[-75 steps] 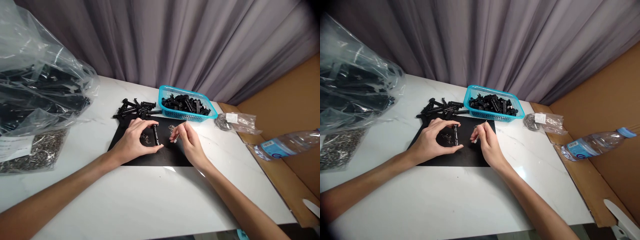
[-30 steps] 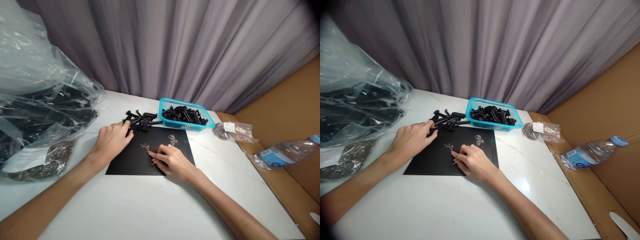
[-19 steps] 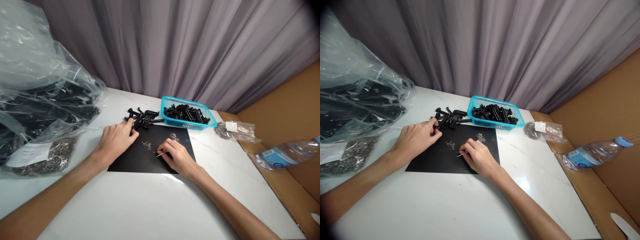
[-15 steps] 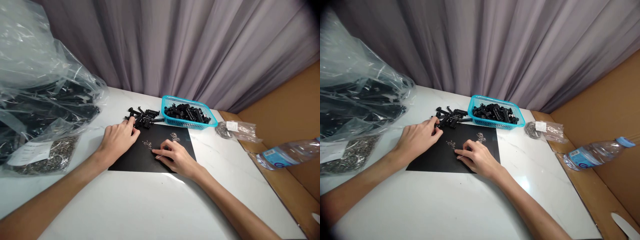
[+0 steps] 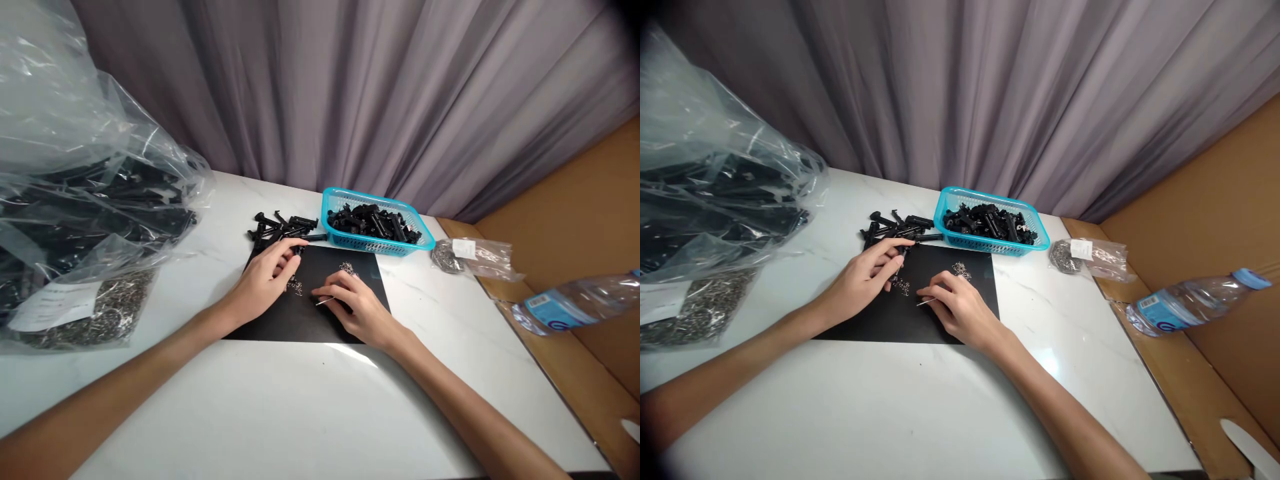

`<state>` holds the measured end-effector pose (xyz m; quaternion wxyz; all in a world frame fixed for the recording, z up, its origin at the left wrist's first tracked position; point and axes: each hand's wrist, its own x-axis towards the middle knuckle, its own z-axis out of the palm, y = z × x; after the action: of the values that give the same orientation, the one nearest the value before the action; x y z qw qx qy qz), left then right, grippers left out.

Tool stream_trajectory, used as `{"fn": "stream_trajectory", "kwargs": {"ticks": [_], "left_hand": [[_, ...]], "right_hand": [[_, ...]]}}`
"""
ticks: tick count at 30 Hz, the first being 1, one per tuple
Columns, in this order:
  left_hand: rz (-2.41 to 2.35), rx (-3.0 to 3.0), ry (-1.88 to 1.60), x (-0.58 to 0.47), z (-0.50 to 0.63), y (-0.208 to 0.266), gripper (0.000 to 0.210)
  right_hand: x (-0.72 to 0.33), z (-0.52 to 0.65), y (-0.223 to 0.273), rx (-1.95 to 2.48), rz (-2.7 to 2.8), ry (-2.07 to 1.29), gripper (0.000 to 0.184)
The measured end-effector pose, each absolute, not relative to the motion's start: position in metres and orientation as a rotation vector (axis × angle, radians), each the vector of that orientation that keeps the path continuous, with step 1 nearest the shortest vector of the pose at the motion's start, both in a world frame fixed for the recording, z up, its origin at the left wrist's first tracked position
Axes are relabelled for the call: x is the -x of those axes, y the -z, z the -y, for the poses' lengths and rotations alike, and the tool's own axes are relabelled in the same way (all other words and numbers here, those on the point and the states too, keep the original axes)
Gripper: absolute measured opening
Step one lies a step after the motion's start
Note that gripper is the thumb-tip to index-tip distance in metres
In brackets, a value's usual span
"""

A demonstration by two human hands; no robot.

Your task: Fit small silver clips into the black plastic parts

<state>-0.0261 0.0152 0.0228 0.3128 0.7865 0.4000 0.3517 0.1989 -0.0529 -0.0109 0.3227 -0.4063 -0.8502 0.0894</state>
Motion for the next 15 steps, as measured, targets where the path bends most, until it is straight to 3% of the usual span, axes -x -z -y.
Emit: {"fn": "stream_trajectory", "kwargs": {"ticks": [4, 9, 15], "left_hand": [[-1.024, -1.956, -0.933, 0.025, -0.018, -0.017, 0.045], [-0.983, -2.084, -0.93, 0.025, -0.02, -0.01, 0.072], [-0.945, -2.202, -0.888, 0.027, -0.022, -0.007, 0.066]], "right_hand": [[-0.203, 0.057, 0.007, 1.004, 2.349, -0.327, 0.027], [-0.195, 0.059, 0.009, 1.012, 2.389, -0.224, 0.025], [-0.194, 0.054, 0.013, 1.114, 2.209, -0.18, 0.015]]}}
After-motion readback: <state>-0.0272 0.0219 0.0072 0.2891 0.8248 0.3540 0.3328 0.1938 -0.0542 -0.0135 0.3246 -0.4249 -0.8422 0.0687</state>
